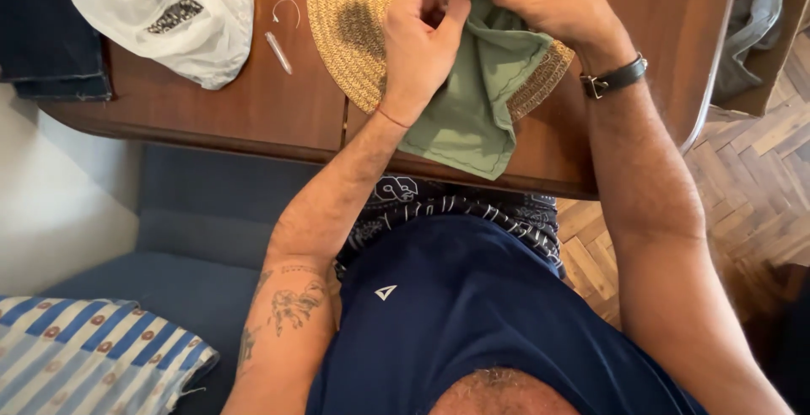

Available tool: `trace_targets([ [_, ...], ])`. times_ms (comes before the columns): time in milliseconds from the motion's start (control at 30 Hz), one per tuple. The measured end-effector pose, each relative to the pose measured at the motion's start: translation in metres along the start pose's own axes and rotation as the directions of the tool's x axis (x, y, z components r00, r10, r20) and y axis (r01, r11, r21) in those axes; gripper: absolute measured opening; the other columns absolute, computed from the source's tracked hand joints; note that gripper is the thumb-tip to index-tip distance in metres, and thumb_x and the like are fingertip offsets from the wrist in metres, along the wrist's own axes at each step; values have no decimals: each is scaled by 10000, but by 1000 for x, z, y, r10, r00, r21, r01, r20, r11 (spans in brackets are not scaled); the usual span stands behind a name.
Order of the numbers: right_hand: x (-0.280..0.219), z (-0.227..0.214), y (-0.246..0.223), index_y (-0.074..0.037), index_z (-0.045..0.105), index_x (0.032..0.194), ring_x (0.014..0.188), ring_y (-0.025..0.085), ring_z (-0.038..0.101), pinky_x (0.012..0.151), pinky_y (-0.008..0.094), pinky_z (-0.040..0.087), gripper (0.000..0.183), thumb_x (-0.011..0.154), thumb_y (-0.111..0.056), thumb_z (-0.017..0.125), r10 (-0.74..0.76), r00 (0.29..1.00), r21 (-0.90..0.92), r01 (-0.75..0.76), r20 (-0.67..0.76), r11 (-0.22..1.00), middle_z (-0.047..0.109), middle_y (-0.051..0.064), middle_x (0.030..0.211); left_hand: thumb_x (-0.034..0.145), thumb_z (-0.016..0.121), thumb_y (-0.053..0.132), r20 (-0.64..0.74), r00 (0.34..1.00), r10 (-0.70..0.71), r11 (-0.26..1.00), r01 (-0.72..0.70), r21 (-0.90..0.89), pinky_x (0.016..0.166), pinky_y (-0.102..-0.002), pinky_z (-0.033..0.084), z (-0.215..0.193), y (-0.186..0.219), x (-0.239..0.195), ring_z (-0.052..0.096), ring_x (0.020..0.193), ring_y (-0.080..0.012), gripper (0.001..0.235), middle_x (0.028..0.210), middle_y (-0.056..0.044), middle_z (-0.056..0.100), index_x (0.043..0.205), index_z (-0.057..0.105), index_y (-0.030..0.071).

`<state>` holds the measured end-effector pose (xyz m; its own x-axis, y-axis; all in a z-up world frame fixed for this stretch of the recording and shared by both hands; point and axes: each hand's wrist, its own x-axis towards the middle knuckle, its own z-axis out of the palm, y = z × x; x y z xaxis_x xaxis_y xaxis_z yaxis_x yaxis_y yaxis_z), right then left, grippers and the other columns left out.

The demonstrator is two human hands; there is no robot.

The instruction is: Installing metal eyelets onto a green fabric strip using a manual hand press tool

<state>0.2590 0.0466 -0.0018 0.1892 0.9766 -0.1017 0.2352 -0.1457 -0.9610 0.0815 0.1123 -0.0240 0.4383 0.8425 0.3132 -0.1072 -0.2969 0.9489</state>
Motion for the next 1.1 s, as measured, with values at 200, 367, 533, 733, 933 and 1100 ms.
trace_targets([
  [200,7,-7,3,-161,606,994,846,-4,455,707,214,380,99,1083,-128,631,-64,997,-291,76,50,954,532,-129,929,961,659,172,-43,999,-3,1000,2,-14,579,-233,400,2,-14,-3,415,563,-36,72,612,78,489,988,658,238],
  [367,13,-14,8,-125,609,1104,931,44,526,792,249,443,52,1084,-86,636,-125,986,-309,153,111,939,605,-77,1055,985,645,117,-22,1000,6,1000,-6,4,564,-247,371,-2,-11,-5,424,559,-54,103,619,55,499,1028,665,208],
  [533,15,-6,12,-210,637,973,835,-24,595,728,154,495,151,1075,-238,743,57,998,38,-58,34,998,644,-133,937,1006,634,166,33,994,100,964,-106,246,626,-259,521,0,-35,-6,578,741,-112,157,920,14,566,1159,600,171],
  [733,11,-4,15,-236,517,779,534,-35,399,509,146,317,357,1052,-218,747,206,978,111,-203,-12,973,450,-137,614,993,676,152,115,963,245,847,-270,458,791,-330,567,-7,-30,-4,571,943,-202,265,1052,-22,477,1253,669,202],
  [933,4,-3,8,-163,623,1092,856,15,616,716,169,497,120,1061,-140,737,31,1000,55,-31,-1,998,655,-81,1006,1008,574,468,128,961,246,894,-276,354,889,-382,592,-15,-27,3,627,1066,-228,388,1113,-74,572,1136,738,140],
  [1100,8,-13,26,-118,602,1252,1031,45,646,869,175,541,177,1102,-135,694,-118,986,53,113,115,992,680,-22,1179,974,787,325,185,920,346,847,-391,360,876,-380,595,-22,-26,10,653,1078,-201,251,1151,-41,566,1166,732,174],
])
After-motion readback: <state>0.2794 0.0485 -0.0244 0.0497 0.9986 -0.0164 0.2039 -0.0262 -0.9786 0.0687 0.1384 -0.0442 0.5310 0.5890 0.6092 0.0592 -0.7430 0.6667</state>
